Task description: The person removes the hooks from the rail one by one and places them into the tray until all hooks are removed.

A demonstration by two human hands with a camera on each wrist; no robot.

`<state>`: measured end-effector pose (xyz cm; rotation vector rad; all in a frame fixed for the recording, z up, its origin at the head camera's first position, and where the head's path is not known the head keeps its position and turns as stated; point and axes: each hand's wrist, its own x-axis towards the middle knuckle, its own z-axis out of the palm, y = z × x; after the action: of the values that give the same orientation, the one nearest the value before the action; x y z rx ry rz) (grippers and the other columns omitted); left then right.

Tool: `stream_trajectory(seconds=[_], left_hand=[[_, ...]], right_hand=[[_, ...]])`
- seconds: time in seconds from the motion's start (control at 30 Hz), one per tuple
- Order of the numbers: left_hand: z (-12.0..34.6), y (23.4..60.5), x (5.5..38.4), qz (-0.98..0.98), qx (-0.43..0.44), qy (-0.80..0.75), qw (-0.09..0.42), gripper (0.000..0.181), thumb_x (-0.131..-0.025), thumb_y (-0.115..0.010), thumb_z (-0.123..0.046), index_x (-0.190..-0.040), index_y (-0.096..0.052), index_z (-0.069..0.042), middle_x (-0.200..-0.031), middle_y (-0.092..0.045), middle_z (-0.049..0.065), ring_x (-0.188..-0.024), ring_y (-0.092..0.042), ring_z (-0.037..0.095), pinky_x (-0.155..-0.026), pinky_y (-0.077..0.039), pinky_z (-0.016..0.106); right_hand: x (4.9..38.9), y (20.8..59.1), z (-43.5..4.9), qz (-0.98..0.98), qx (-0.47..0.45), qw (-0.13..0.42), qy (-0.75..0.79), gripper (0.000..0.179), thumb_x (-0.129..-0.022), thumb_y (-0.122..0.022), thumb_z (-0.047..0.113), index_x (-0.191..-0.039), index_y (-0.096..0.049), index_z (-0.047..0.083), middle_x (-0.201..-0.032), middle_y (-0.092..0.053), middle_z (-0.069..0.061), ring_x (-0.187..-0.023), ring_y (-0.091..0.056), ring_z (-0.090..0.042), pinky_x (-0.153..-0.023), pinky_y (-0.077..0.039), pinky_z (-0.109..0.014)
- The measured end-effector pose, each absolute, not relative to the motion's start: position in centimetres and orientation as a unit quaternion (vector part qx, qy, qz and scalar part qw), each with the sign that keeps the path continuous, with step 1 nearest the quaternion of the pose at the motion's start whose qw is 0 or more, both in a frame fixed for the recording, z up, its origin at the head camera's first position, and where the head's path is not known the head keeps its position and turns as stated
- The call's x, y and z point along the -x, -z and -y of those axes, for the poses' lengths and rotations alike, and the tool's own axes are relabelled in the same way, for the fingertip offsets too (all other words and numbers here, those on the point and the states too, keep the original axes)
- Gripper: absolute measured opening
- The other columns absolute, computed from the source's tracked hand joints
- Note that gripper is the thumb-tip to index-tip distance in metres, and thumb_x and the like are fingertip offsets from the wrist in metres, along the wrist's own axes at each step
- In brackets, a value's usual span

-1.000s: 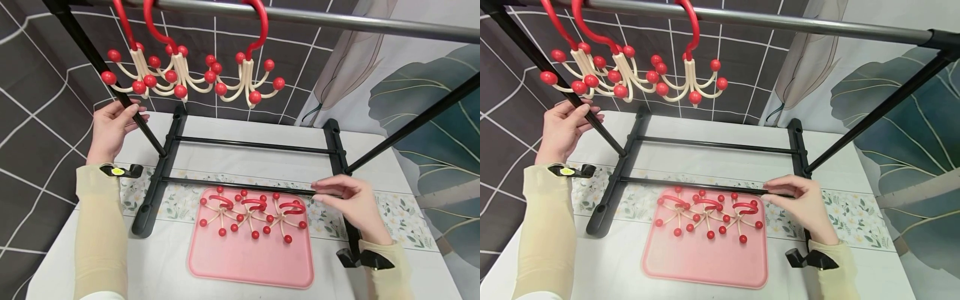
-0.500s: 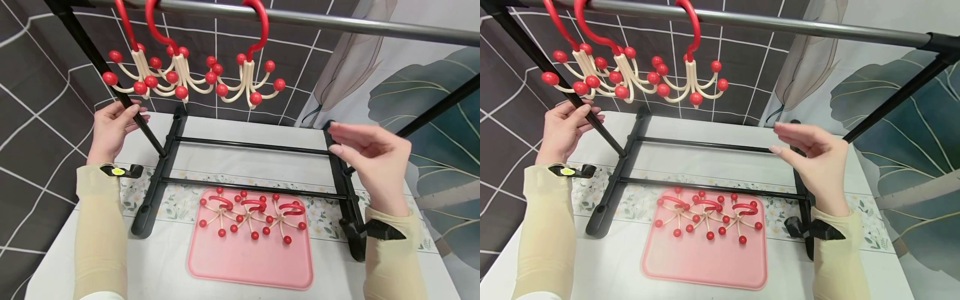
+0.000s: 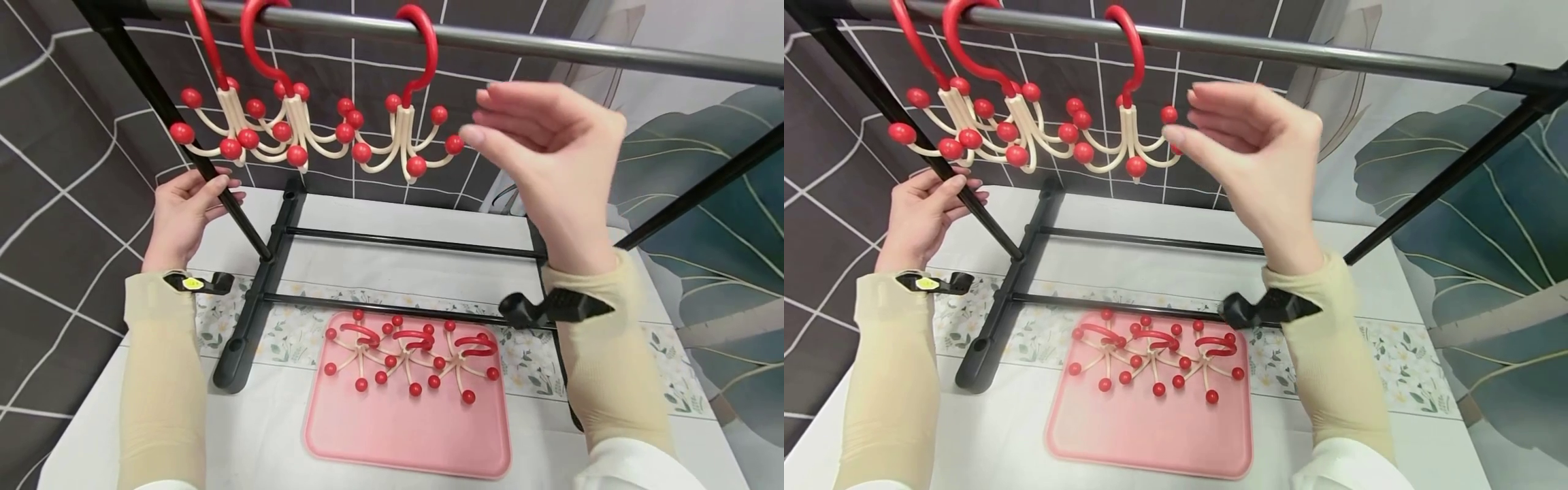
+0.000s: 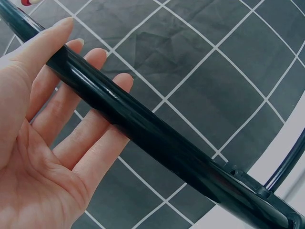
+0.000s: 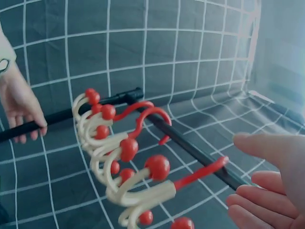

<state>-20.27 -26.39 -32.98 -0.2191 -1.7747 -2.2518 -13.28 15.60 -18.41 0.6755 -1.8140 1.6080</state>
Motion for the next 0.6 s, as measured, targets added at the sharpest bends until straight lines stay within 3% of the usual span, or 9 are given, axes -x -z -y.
stream_trajectory(seconds=[0.27, 0.5, 0.6], left_hand=[[26.6, 32.9, 20.4, 0.615, 0.076, 0.774, 0.132, 0.029, -0.093, -0.075, -0.004, -0.117, -0.067, 0.010, -0.096, -0.073, 0.014, -0.083, -0.075, 0.022, -0.080, -0.060, 0.028], [26.5, 33.0, 20.3, 0.608, 0.073, 0.779, 0.131, 0.024, -0.093, -0.074, -0.002, -0.115, -0.070, 0.007, -0.096, -0.074, 0.014, -0.083, -0.075, 0.023, -0.079, -0.060, 0.028], [26.5, 33.1, 20.3, 0.607, 0.074, 0.780, 0.133, 0.022, -0.093, -0.074, -0.002, -0.114, -0.070, 0.006, -0.097, -0.074, 0.014, -0.083, -0.075, 0.023, -0.079, -0.060, 0.029]], right_hand=[[15.2, 16.4, -12.9, 0.727, -0.193, 0.268, -0.602, 0.027, -0.082, -0.087, 0.009, -0.107, -0.079, 0.006, -0.103, -0.076, -0.007, -0.094, -0.074, -0.017, -0.087, -0.057, -0.028], [16.3, 16.6, -11.7, 0.720, -0.183, 0.255, -0.619, 0.019, -0.085, -0.085, 0.014, -0.103, -0.081, 0.007, -0.095, -0.077, -0.007, -0.078, -0.071, -0.023, -0.064, -0.051, -0.027], [16.5, 16.7, -11.4, 0.718, -0.184, 0.257, -0.620, 0.017, -0.086, -0.084, 0.014, -0.101, -0.080, 0.007, -0.093, -0.076, -0.008, -0.075, -0.069, -0.026, -0.061, -0.049, -0.028]])
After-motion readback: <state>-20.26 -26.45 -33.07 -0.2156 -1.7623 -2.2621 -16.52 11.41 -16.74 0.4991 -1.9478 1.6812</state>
